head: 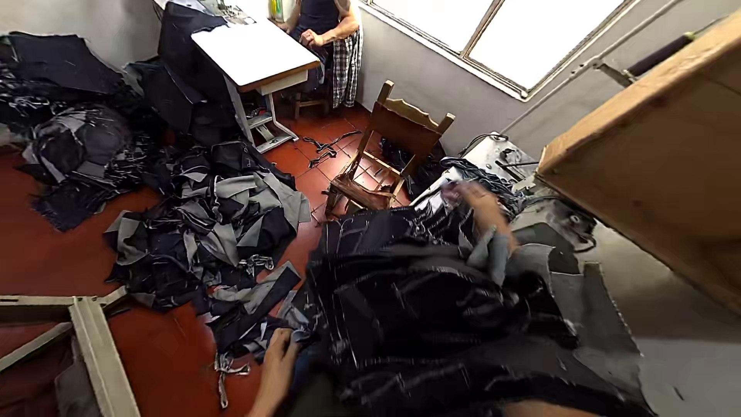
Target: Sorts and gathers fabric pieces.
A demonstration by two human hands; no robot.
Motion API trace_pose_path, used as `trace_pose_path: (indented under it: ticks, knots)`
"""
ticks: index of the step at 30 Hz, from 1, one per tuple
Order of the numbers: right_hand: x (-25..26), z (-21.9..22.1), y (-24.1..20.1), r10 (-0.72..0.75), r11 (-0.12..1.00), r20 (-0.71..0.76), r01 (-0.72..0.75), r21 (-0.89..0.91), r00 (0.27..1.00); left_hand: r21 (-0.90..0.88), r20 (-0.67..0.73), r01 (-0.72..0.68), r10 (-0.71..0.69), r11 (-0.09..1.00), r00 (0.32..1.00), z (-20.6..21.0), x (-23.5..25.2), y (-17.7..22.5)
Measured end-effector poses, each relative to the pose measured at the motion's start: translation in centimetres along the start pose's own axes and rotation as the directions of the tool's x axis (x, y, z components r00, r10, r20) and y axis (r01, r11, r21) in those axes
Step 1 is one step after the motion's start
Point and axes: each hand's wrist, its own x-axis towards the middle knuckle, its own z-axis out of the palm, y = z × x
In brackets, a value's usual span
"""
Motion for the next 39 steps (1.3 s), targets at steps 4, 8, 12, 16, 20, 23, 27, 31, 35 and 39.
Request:
trace_pose_path:
  ticks: [4,8,12,16,20,23,27,31,35,39]
  knots:
    - [-5.8,-9.2,1.1,-0.255,0.832,-0.330,0.380,0.405,0.909,-0.498,0.251,0.253,-0.141,0.830,0.958,-1.6,-3.2,-1.8]
    - [-17.7,-9.3,4.6,-0.527,0.714,-0.396,0.645,0.273,0.752,-0.732,0.175,0.169,-0.058,0.660,0.983,1.2,-5.6,-2.3]
    - [-26.1,2.2,8.6,-0.848,0.529,-0.103,0.835,-0.151,0.519,-0.754,0.228,0.142,0.053,0.642,0.972,1.7,-8.3,-1.1]
    - [-24.4,10.3,9.7,-0.805,0.112,0.486,0.891,-0.439,0.340,-0.725,0.132,-0.052,0.213,0.687,0.968,2.2,-9.4,-0.6]
    - [-23.9,8.9,10.1,-0.839,0.001,0.500,0.920,-0.393,0.215,-0.786,-0.089,-0.214,0.236,0.580,0.968,3.9,-8.0,-3.0]
    - [-23.9,7.7,12.7,-0.893,-0.144,0.449,0.933,-0.330,0.021,-0.853,-0.090,-0.161,0.164,0.497,0.982,5.4,-8.1,-2.2]
    - [-25.4,9.9,13.5,-0.759,-0.150,0.638,0.919,-0.365,0.130,-0.970,-0.027,-0.035,0.035,0.241,0.999,6.3,-8.0,-1.2]
    - [-24.7,12.4,12.4,-0.590,-0.088,0.740,0.885,-0.457,0.324,-0.979,0.036,0.044,-0.046,0.198,0.998,6.6,-9.2,-0.8]
    - [-24.2,11.1,11.8,-0.542,-0.016,0.770,0.912,-0.410,0.337,-0.935,0.075,0.079,-0.023,0.347,0.997,6.4,-7.9,1.1]
    - [-24.1,10.4,11.6,-0.552,-0.059,0.778,0.917,-0.396,0.300,-0.829,0.161,0.082,0.095,0.554,0.982,6.1,-5.7,1.7]
